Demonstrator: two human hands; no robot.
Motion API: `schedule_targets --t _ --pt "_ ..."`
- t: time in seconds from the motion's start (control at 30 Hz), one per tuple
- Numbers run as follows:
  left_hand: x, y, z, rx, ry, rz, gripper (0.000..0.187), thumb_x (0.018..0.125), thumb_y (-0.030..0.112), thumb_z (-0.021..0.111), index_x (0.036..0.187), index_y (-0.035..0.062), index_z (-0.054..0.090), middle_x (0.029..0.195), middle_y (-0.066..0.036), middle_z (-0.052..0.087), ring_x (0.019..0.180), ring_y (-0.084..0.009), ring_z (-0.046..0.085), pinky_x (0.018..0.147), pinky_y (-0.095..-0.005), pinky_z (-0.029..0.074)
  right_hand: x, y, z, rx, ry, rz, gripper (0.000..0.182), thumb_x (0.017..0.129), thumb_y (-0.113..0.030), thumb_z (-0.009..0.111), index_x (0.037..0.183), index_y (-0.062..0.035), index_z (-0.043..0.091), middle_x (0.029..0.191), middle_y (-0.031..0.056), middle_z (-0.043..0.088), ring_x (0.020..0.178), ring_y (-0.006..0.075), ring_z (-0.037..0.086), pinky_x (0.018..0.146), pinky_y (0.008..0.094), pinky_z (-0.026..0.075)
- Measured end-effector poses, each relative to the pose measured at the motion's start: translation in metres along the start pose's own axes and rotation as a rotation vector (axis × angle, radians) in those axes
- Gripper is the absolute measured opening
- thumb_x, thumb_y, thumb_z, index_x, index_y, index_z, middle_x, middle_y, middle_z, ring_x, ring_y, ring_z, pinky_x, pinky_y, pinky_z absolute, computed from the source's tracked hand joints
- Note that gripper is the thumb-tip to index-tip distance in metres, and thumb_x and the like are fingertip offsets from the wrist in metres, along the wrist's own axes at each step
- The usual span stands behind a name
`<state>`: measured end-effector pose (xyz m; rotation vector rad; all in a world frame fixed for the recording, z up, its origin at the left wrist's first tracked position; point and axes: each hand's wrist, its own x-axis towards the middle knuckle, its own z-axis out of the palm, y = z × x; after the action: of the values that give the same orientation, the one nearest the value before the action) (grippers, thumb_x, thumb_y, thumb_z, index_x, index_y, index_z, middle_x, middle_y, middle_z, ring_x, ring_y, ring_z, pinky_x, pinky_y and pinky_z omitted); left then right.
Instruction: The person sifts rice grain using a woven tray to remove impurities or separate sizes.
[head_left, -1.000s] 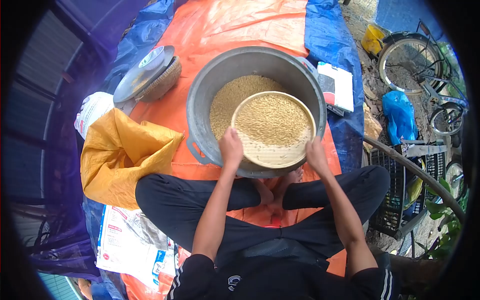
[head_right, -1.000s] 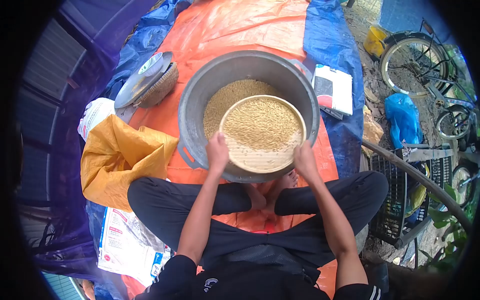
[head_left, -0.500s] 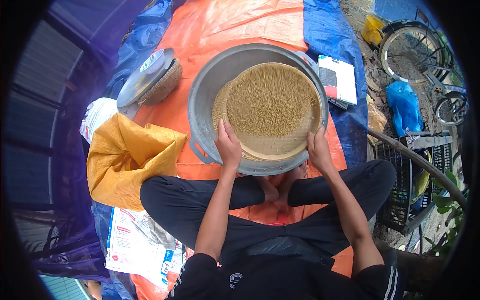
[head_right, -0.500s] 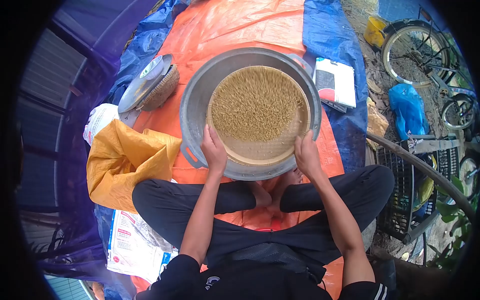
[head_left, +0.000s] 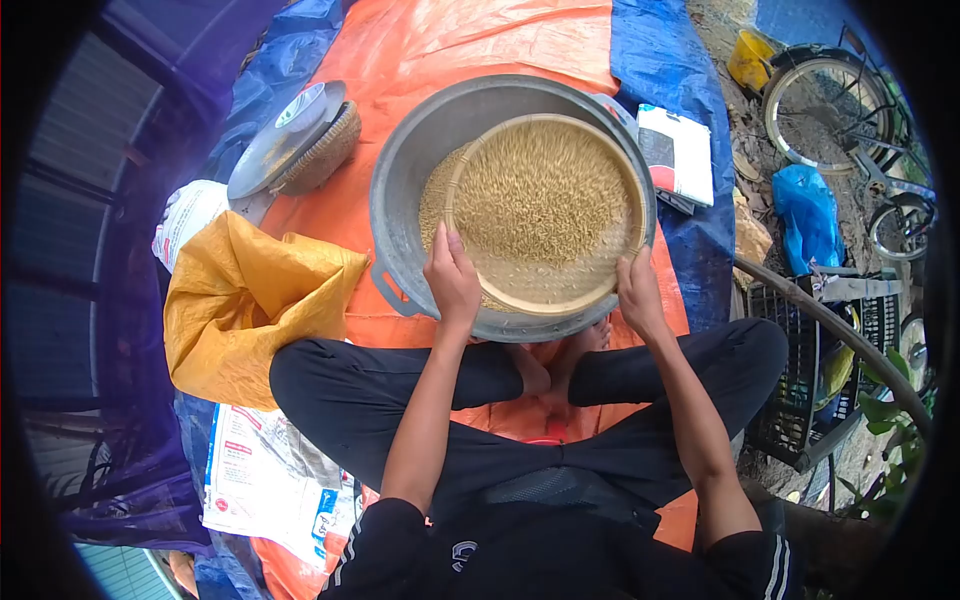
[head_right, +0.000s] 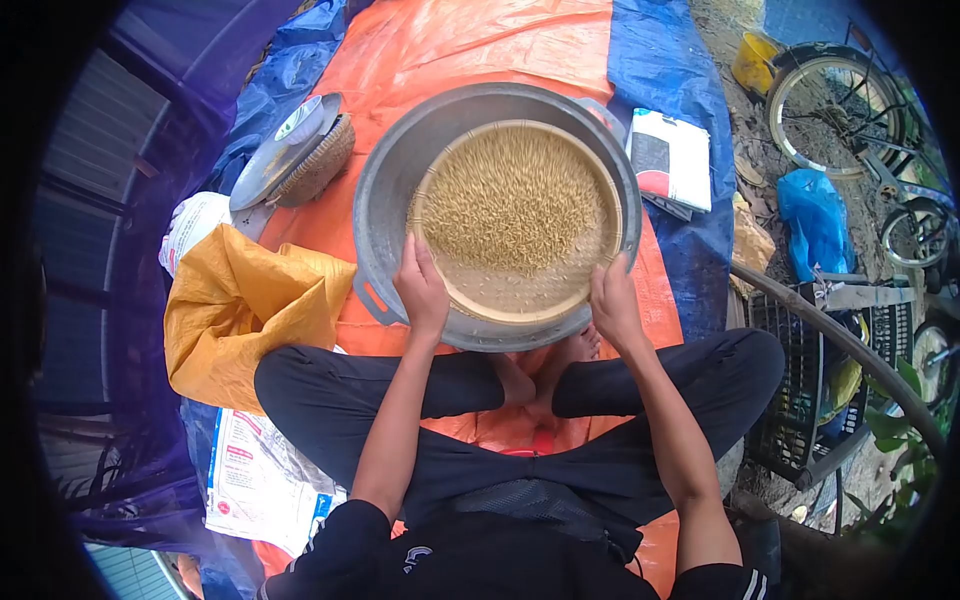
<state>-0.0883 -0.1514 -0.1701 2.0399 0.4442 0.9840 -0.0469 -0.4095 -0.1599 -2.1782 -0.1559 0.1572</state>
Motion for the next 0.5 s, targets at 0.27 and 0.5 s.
schedule_targets --t 0.27,0.5 --pt "-0.011 -0.017 0.001 0.098 -0.308 -0.242 0.024 0.096 0.014 0.040 0.088 -0.0032 0.054 0.077 -0.028 0.058 0.078 -0.0477 0.056 0.066 -0.0520 0.040 0.003 0.038 0.015 -0.145 -0.046 0.003 0.029 0.096 -0.020 0.040 0.093 0.0087 0.038 0.082 0.0377 0.055 0.085 0.0532 0.055 0.073 0.0542 0.043" --pt "-0.008 -0.025 0.005 0.013 -0.390 -0.413 0.030 0.097 0.020 0.041 0.094 -0.0034 0.059 0.080 -0.025 0.062 0.079 -0.0422 0.060 0.069 -0.0456 0.044 0.004 0.024 0.009 -0.143 -0.011 0.111 0.033 0.094 -0.022 0.042 0.095 0.0114 0.044 0.083 0.0357 0.058 0.084 0.0480 0.060 0.072 0.0513 0.045"
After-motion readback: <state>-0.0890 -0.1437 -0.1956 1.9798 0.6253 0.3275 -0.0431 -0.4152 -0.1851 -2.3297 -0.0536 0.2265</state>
